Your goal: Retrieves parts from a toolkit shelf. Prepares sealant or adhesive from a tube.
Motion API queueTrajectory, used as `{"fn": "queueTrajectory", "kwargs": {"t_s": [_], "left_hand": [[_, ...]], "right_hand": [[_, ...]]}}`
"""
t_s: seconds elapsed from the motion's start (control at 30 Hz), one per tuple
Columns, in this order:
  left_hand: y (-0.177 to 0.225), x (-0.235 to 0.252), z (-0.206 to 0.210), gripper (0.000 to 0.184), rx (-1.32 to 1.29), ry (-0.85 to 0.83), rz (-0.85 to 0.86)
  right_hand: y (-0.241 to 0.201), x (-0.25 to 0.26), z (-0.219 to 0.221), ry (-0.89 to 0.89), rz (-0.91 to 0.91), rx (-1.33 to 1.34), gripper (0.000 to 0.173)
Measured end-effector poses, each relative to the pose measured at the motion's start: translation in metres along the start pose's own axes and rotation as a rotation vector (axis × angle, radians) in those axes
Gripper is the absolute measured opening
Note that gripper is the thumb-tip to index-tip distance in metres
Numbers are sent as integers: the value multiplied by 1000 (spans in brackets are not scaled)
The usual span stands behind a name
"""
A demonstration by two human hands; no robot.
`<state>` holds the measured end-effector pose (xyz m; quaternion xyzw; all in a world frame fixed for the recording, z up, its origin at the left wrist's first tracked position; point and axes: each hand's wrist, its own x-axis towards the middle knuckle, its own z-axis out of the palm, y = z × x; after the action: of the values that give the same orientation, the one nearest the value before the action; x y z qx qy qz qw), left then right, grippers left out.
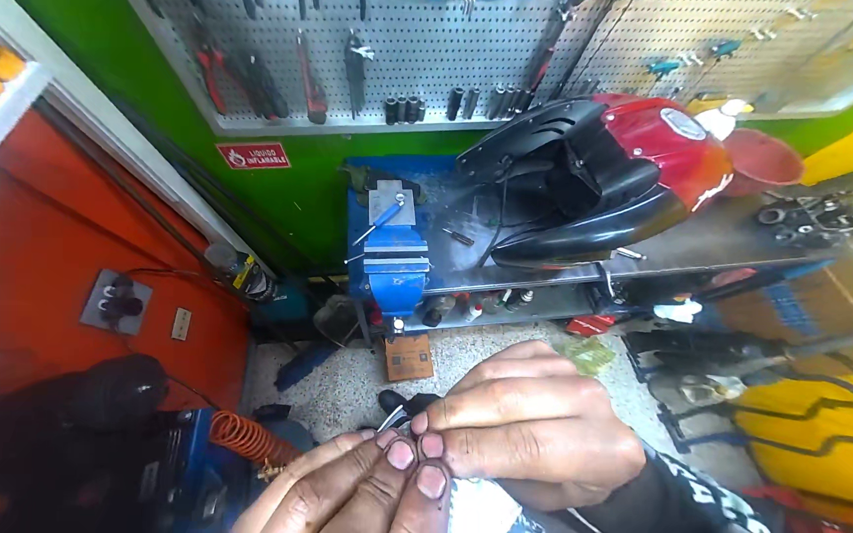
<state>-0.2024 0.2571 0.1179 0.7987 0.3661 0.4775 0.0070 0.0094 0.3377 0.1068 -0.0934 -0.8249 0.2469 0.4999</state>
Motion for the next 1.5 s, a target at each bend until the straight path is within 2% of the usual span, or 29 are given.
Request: {"fn": "queueTrajectory", "kwargs": {"t_s": [0.27,0.5,0.6,0.8,1.27,1.5], "left_hand": [[-7,-4,2,19,20,-19,26],[-8,4,-5,17,38,-20,-29],[-10,3,-8,16,84,-12,-39],[-12,0,-9,18,51,-48,-16],[-9,-5,-6,15,27,-88,-12],[-5,-9,-8,21,-15,-109,-34]], "right_hand": [[8,-3,4,-9,24,82,11],[-1,-3,5,-14,50,-157,9],[-5,-3,-1,-8,29,-186,15],[-7,-2,-5,-28,-10,-190,12],[-11,-8,-2,-42,27,-186,11],[-14,-10,2,-30,52,-138,11]]}}
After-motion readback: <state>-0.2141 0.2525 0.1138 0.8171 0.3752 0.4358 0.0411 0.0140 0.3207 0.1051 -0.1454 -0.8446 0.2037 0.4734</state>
